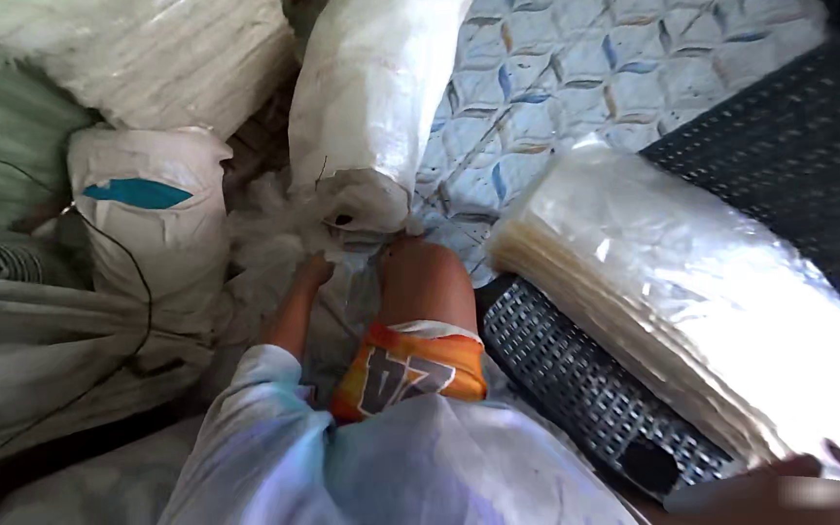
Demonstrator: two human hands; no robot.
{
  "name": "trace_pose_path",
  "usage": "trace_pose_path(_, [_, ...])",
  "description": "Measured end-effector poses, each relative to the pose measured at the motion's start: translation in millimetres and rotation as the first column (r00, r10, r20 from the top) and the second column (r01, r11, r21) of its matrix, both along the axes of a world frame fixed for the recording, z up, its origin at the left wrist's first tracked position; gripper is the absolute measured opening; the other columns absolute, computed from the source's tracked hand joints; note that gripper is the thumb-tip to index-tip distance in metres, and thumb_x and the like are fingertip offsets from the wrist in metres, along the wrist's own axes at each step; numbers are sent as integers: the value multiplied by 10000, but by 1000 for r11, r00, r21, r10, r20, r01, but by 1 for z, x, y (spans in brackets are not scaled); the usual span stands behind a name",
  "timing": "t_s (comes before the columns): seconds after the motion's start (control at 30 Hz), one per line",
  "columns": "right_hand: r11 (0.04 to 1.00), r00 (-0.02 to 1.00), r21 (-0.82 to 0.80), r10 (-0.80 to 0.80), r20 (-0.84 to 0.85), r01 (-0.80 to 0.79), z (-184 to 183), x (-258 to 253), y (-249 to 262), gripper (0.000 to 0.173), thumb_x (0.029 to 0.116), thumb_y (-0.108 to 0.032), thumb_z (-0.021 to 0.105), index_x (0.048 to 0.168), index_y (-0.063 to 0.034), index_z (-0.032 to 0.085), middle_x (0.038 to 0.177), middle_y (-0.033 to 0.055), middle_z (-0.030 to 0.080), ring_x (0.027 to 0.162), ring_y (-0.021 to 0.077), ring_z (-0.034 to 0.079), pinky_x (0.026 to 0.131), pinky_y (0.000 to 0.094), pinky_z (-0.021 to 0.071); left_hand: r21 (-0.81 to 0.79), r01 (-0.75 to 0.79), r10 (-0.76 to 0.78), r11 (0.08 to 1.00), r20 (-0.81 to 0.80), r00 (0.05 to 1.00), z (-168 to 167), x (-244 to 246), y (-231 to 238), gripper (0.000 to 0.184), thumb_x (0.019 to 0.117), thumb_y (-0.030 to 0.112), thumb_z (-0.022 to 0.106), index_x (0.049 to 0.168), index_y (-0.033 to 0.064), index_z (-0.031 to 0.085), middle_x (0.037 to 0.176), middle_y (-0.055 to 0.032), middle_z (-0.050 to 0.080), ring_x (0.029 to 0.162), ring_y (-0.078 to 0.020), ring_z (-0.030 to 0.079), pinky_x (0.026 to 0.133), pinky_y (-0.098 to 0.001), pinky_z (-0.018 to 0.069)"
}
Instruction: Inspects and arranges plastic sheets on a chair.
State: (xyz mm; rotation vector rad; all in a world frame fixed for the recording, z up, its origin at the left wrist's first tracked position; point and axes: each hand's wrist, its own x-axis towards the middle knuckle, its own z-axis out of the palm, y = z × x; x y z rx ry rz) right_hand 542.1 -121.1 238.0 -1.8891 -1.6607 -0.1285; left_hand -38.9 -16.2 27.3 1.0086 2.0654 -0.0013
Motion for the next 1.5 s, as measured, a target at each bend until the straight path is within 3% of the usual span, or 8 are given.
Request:
trace_pose_path(0.17, [714,725,-181,688,4,-677,-69,-82,22,309,1072,-332,476,1271,-147,623,1408,126,593,1424,251,460,1183,428,332,-85,6,-18,996,-135,991,-66,-2,-48,488,923,275,729,1401,254,630,1684,-232,156,1507,-550,146,1114,-770,230])
trace_pose_path(0.37, [779,786,-156,559,-264,-607,-48,-112,74,325,1077,-189,470,1212,42,654,1239,213,685,1245,204,625,1072,299,482,-166,-50,4,985,-264,965,-123,5,-58,658,879,126,721,1493,39,501,1698,-180,171,1545,-496,79,1154,-779,107])
trace_pose_path(0.5, [804,789,-100,538,-296,-586,-34,-117,76,319,1084,-193,466,1208,30,658,1149,166,715,1105,139,675,989,277,532,375,-285,345,882,-103,933,-47,-21,-9,333,1047,117,510,1335,6,636,1326,-262,628,1255,-435,591,1060,-644,428])
trace_pose_path(0.73, [659,612,4,700,-368,-752,22,-166,79,269,1031,-232,590,1237,-92,692,1192,76,724,1114,101,678,977,274,560,682,-693,170,234,673,720,171,77,14,522,1003,163,562,1500,97,415,1437,-107,516,1113,-156,619,878,-372,565])
trace_pose_path(0.87, [544,524,113,836,-164,-831,77,-198,81,688,916,-354,769,1499,-266,414,1548,90,474,1463,240,424,1173,486,404,868,-454,-355,200,496,792,265,173,-33,579,1014,250,605,1487,-6,391,1421,-117,547,1177,-79,611,984,-304,545])
trace_pose_path(1.0, [562,427,457,825,-370,-690,132,-165,72,158,968,-171,691,1125,-152,699,1094,-44,714,1077,36,653,974,238,546,933,-301,-618,-199,118,777,302,214,-52,619,1007,479,602,1542,419,297,1428,134,560,1276,-81,575,1080,-324,494])
trace_pose_path(1.17, [623,41,655,737,-674,-426,192,-111,32,192,929,-259,753,1118,-234,729,990,-65,765,883,55,728,821,281,631,931,-252,-689,263,364,627,351,249,-45,733,931,483,699,1440,17,452,1366,-72,597,1190,-108,610,953,-317,545])
trace_pose_path(1.5, [646,-151,741,726,-671,-183,242,-42,-30,550,956,-711,462,1107,-255,730,957,-38,760,877,66,729,754,306,630,877,-75,-777,474,457,433,445,335,-59,491,915,261,748,1313,31,575,1123,-43,679,1035,-103,658,894,-304,564])
